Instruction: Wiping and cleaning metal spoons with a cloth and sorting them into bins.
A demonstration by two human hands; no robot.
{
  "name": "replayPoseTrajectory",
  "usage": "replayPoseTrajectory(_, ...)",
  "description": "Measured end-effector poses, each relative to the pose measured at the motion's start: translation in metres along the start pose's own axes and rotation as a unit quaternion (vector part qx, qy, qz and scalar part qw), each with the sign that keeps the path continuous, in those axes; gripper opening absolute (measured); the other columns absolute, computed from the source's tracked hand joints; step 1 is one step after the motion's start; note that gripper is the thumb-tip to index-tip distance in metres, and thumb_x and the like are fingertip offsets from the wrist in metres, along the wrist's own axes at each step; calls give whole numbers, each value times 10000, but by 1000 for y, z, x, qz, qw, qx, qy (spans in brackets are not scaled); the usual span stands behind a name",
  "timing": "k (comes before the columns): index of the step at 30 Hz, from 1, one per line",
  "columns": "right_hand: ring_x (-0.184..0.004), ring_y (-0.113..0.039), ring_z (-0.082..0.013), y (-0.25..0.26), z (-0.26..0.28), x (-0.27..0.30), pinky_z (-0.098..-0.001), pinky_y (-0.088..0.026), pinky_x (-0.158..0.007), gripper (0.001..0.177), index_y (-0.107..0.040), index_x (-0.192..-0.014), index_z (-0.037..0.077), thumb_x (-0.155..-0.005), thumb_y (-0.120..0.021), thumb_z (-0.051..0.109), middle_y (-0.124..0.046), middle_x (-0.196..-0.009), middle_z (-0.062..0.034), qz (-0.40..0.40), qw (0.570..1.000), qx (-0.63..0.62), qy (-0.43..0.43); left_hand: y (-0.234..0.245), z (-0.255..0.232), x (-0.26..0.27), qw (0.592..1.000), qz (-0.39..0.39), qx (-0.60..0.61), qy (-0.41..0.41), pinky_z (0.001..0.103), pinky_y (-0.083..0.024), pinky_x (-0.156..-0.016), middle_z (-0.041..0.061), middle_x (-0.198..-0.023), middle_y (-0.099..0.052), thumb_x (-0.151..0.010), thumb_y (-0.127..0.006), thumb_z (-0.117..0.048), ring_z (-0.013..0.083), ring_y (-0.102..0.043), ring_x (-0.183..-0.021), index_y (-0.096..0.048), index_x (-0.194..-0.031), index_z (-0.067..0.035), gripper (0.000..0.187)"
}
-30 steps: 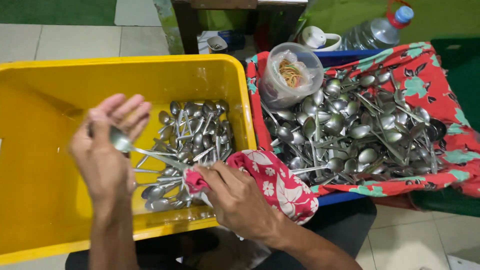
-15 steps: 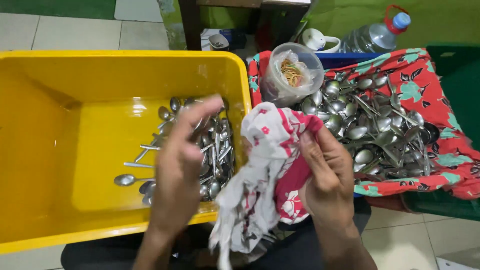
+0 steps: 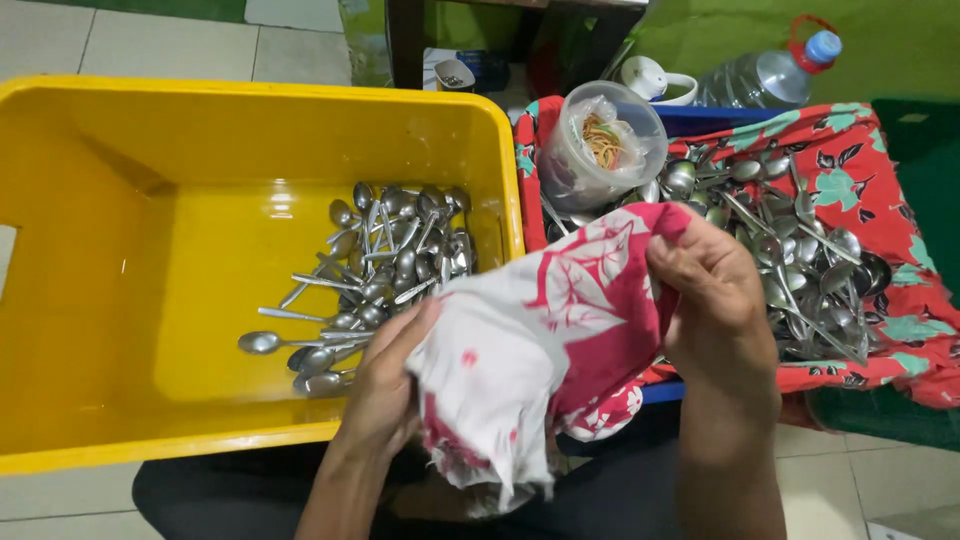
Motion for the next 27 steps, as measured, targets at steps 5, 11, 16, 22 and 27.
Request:
replayPoseTrajectory(5, -707, -558, -82, -4, 2, 8, -184, -418, -637, 156, -578, -1102, -21, -953, -608, 17, -623, -881, -60, 59, 998, -36, -5, -29, 11, -9, 950, 120, -264, -118, 475, -492, -1039, 189, -1414, -596, -938, -368, -469, 302, -599, -1258, -460, -1417, -104, 609)
replayPoseTrajectory(11, -789, -552, -114, 4, 6, 17, -228, -429, -713, 143, -541, -1090, -25, -956, -544, 23, -604, -945, -95, 118, 992, -49, -19, -62, 12, 14, 955, 190, -210, -90, 299, -460, -705, 132, -1102, -711, -847, -655, -397, 146, -584, -838, -509, -1398, 52, 725)
replayPoseTrajectory(16, -759, -603, -85, 44, -11, 27, -179, -464, -690, 266, -580, -1145, -36, -880, -593, -63, -663, -939, -82, 16, 997, 68, -42, -58, 19, 29, 978, 197, -36, -61, 148, -419, -592, 60, -926, -703, -920, -587, -46, 32, -560, -665, -639, -1227, 73, 334)
replayPoseTrajectory(22, -1458, -429, -446, 28, -25, 58, -585, -402, -1201, 860, -258, -1563, -25, -1016, -614, 537, -317, -1610, -345, 217, 969, 122, -4, -101, 23, 41, 955, 286, -45, -66, 280, -498, -1032, 89, -1258, -644, -1011, -527, 13, 143, -619, -1116, -584, -1276, 11, 271)
replayPoseTrajectory(27, -945, -744, -238, 53, -36, 102, -292, -646, -790, 490, -610, -1276, -29, -795, -646, 57, -726, -1174, -198, -30, 932, 361, 5, -122, -3, 57, 816, 146, -380, -411, 428, -510, -883, 174, -1074, -617, -799, -669, 105, 316, -606, -916, -610, -1019, 17, 244)
Point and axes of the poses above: each hand's wrist, its own x-axis away from the middle knuckle, its own y-axis out of the back of the hand, z = x × y, the point moved 3 cm from there along -x, towards the middle knuckle
